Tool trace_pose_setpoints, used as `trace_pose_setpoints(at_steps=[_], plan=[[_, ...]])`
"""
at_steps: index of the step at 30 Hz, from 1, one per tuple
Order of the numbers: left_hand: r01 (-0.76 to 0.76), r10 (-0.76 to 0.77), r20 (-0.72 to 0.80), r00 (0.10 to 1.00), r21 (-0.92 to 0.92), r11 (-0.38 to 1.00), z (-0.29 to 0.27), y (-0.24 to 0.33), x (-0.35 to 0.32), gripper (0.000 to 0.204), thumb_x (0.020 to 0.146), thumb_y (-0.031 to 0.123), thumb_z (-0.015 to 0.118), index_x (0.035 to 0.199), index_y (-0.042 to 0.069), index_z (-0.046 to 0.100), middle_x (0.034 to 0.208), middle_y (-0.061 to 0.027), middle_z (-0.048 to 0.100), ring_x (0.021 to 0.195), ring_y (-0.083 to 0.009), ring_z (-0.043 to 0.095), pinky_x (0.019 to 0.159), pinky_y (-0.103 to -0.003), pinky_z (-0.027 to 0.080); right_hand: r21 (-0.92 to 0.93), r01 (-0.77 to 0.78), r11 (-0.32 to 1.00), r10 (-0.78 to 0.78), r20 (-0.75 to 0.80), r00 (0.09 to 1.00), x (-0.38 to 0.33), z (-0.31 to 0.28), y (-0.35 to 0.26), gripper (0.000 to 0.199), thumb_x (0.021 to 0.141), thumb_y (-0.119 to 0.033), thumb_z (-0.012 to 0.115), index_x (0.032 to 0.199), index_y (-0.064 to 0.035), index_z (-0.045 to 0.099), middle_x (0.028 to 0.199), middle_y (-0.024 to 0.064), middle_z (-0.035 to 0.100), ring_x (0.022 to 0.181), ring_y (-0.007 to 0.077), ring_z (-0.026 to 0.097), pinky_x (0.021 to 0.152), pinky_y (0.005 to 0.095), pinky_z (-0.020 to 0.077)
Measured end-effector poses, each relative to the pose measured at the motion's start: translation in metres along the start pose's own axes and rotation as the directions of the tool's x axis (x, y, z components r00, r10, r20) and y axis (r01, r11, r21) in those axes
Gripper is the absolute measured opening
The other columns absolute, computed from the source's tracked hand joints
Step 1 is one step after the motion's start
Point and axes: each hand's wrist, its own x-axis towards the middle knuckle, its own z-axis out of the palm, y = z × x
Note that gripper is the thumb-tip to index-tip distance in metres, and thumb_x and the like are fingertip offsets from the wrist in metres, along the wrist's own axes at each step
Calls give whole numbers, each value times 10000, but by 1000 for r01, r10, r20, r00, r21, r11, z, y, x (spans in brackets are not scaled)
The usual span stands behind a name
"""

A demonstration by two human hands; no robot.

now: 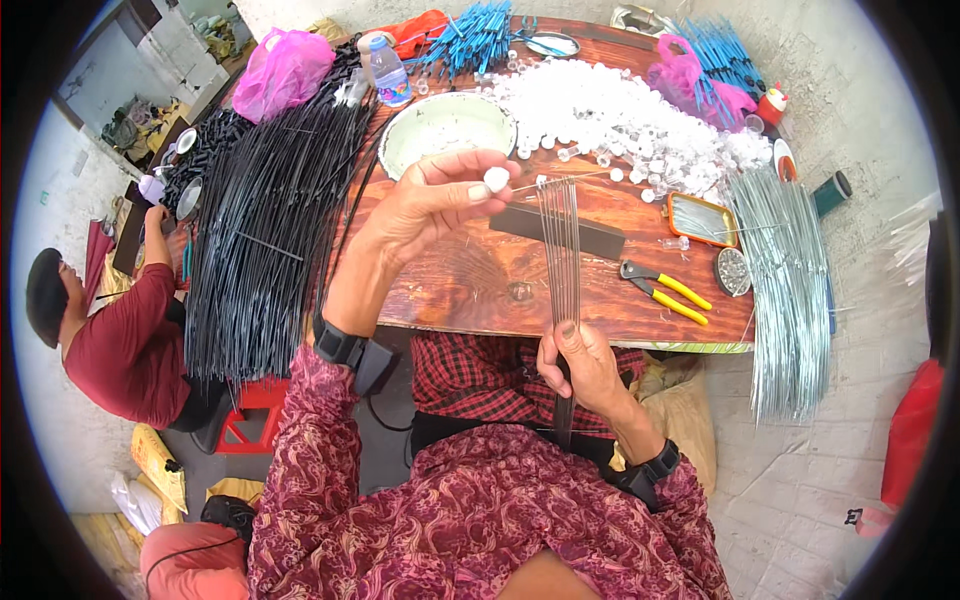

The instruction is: The person cuts metal rods with pliers, gathers a bundle of rods to thread through a plastic cap, and then fans them out to slide a plastic sleeve over the group.

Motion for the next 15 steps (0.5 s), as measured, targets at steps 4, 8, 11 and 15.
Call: trace_pose_setpoints(at_steps=[4, 8, 11, 15], plan=[[-2, 7, 55, 998, -89, 996, 11, 3, -10, 415, 926, 46, 697, 1328, -13, 610, 1329, -184, 636, 1137, -233, 677, 1007, -341, 568, -28, 14, 1000, -13, 25, 1000, 3, 4, 3, 544, 1078, -535, 377, 868, -62, 545, 586, 13, 497, 471, 72, 443, 443, 237, 370], [-22, 22, 3, 1000, -41, 999, 17, 2, -12, 420, 929, 45, 693, 1335, -19, 603, 1303, -170, 649, 1103, -209, 686, 984, -320, 578, -35, 27, 999, -27, 19, 999, 3, 5, 3, 536, 1082, -523, 375, 873, -60, 548, 583, 13, 497, 472, 72, 445, 444, 237, 371], [-39, 39, 7, 999, -22, 999, 17, -1, -10, 438, 926, 51, 700, 1343, -27, 591, 1268, -157, 661, 1057, -182, 693, 947, -290, 590, -22, 35, 999, -35, 7, 999, 3, 3, 5, 531, 1084, -517, 378, 875, -60, 551, 585, 15, 500, 470, 72, 443, 444, 235, 371], [-34, 32, -36, 999, -79, 996, 16, -9, -8, 435, 928, 45, 692, 1343, -18, 577, 1257, -154, 642, 1068, -218, 690, 865, -267, 609, -13, 23, 1000, -23, -23, 999, 1, 1, 4, 532, 1080, -520, 388, 875, -58, 551, 590, 15, 504, 470, 71, 445, 444, 230, 371]])
